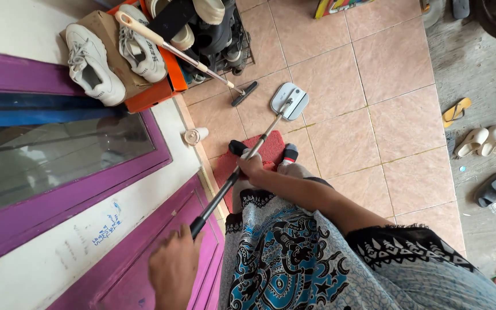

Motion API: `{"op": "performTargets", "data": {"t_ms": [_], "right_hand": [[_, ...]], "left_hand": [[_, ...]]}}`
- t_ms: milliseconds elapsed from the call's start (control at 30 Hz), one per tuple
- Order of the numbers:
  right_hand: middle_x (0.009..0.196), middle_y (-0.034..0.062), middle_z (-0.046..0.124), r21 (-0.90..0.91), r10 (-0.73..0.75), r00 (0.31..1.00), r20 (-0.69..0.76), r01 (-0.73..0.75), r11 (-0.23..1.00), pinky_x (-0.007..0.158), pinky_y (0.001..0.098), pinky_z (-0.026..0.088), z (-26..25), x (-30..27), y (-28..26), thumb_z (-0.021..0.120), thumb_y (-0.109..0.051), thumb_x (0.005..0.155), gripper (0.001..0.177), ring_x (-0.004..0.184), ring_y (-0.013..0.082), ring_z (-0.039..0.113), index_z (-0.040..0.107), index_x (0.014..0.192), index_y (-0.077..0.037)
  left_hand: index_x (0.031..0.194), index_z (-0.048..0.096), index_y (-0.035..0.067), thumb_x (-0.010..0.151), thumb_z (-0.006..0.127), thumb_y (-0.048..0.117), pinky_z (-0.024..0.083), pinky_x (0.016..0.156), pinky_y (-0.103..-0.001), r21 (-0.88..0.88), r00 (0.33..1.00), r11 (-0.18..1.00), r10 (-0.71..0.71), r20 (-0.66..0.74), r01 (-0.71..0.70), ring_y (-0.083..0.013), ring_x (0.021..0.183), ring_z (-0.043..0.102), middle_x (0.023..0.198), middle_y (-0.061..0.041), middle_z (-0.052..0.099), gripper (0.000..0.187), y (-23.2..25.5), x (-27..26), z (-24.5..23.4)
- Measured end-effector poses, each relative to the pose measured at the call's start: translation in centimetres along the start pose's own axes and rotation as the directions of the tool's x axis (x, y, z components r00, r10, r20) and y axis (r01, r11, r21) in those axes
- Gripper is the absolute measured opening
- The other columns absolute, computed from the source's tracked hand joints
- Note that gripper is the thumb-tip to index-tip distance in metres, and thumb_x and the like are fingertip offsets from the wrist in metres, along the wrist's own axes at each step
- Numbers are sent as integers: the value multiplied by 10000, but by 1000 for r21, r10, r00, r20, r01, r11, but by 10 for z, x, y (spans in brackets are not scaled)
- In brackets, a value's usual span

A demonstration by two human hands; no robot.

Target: The person mops a tiled floor using a cleaning tool with a long handle, moving the head of the tool back and forth across the tiles.

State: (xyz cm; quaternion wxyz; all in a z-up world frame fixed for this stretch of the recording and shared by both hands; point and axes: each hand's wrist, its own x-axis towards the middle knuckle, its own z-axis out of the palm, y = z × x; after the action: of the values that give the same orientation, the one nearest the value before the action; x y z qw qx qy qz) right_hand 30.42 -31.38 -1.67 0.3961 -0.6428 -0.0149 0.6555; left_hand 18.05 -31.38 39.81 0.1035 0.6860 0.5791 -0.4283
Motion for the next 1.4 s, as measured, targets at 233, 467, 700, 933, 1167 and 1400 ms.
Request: {"op": "performTargets", "data": {"t_ms": [233, 467, 700, 933, 1167, 1400], "right_hand": [[807, 114, 633, -337, 324, 946, 22, -298, 893, 474, 414, 558, -5, 19, -23, 824, -290, 871, 468, 532, 235, 624, 549, 1135, -17], [842, 145, 643, -124, 301, 954, -19, -301, 946, 519, 413, 591, -66, 90, -49, 642, -318, 921, 409, 598, 267, 657, 643, 1235, -57], [826, 152, 639, 70, 279, 939, -201, -270, 960, 567, 435, 588, -76, 77, -44, 659, -233, 920, 332, 612, 296, 654, 659, 1206, -62], [813, 118, 617, 65, 268, 908, -323, -261, 963, 514, 415, 545, -74, 43, -32, 628, -233, 949, 340, 559, 241, 608, 653, 1251, -80], [794, 115, 689, -208, 84, 903, -422, -186, 960, 535, 375, 577, -84, 29, -48, 627, -271, 959, 381, 580, 215, 676, 647, 1309, -123], [832, 123, 746, -243, -8, 852, -523, -140, 960, 585, 368, 605, -82, 26, -64, 674, -291, 927, 312, 596, 220, 713, 744, 1202, -161]], "left_hand": [[1174, 612, 22, 959, 495, 672, 620, 563, -359, 123, 983, 984, 106, 151, -125, -236, 675, 774, 715, -99, 736, 694, -40, 55, 20], [990, 768, 111, 939, 553, 638, 608, 796, -456, -139, 967, 990, 8, 253, 28, -325, 914, 759, 939, -132, 771, 571, -87, 146, 5], [1045, 760, 120, 974, 496, 634, 629, 760, -434, -148, 941, 989, 41, 336, 10, -288, 862, 779, 953, -123, 773, 582, -108, 210, 19], [1042, 759, 105, 944, 505, 691, 593, 766, -435, -196, 933, 978, 128, 336, -64, -288, 894, 746, 982, -125, 762, 647, -87, 235, 3], [993, 784, 57, 961, 494, 678, 580, 784, -450, -302, 914, 937, 267, 306, -173, -332, 889, 759, 980, -178, 776, 686, -74, 294, 16], [1020, 767, 11, 893, 567, 738, 569, 876, -486, -319, 905, 898, 375, 198, -303, -405, 1045, 707, 1066, -246, 737, 765, -17, 388, 43]]}}
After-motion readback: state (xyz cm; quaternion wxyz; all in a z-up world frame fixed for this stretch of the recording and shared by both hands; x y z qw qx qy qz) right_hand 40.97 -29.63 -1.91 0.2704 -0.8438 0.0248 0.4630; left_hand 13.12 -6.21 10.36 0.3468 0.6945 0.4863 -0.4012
